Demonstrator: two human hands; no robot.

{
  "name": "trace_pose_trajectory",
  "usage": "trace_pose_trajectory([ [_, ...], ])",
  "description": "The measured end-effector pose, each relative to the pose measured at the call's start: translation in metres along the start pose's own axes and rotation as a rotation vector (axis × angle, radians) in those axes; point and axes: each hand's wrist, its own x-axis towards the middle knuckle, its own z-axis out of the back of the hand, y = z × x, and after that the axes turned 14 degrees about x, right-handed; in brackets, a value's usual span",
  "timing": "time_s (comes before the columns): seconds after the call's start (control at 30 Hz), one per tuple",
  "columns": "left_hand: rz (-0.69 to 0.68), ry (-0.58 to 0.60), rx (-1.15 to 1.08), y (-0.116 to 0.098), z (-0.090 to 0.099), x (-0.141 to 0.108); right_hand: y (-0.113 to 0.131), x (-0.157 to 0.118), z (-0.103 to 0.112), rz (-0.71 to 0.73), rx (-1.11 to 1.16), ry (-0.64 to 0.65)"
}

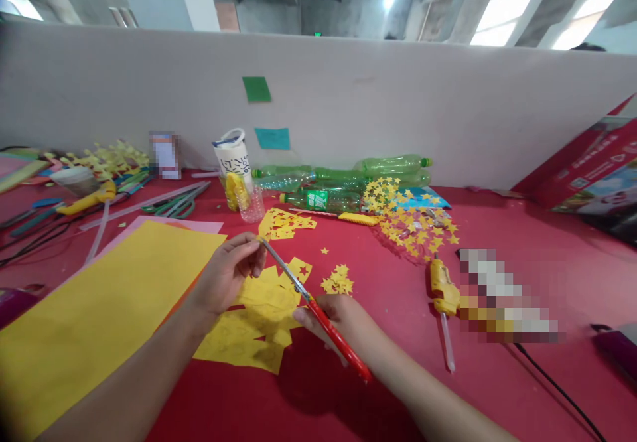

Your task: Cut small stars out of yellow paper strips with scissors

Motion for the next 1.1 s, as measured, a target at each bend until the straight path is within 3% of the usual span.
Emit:
trace_pose_trajectory([
  [0.37,0.012,-0.042,-0.089,-0.001,0.001,0.000,-0.005,0.002,0.000,0.083,-0.105,0.008],
  [0.63,0.022,-0.061,-0.035,-0.006,0.000,-0.001,0.006,-0.002,0.006,0.058,-0.018,0.115],
  [0.97,0.033,-0.032,-0.022,-0.004,0.005,0.000,0.008,-0.005,0.004,0.023,-0.005,0.077],
  [1.1,0.036,-0.012,-0.005,-0.003,0.008,0.001,0.011,-0.004,0.007,-0.007,0.009,0.124],
])
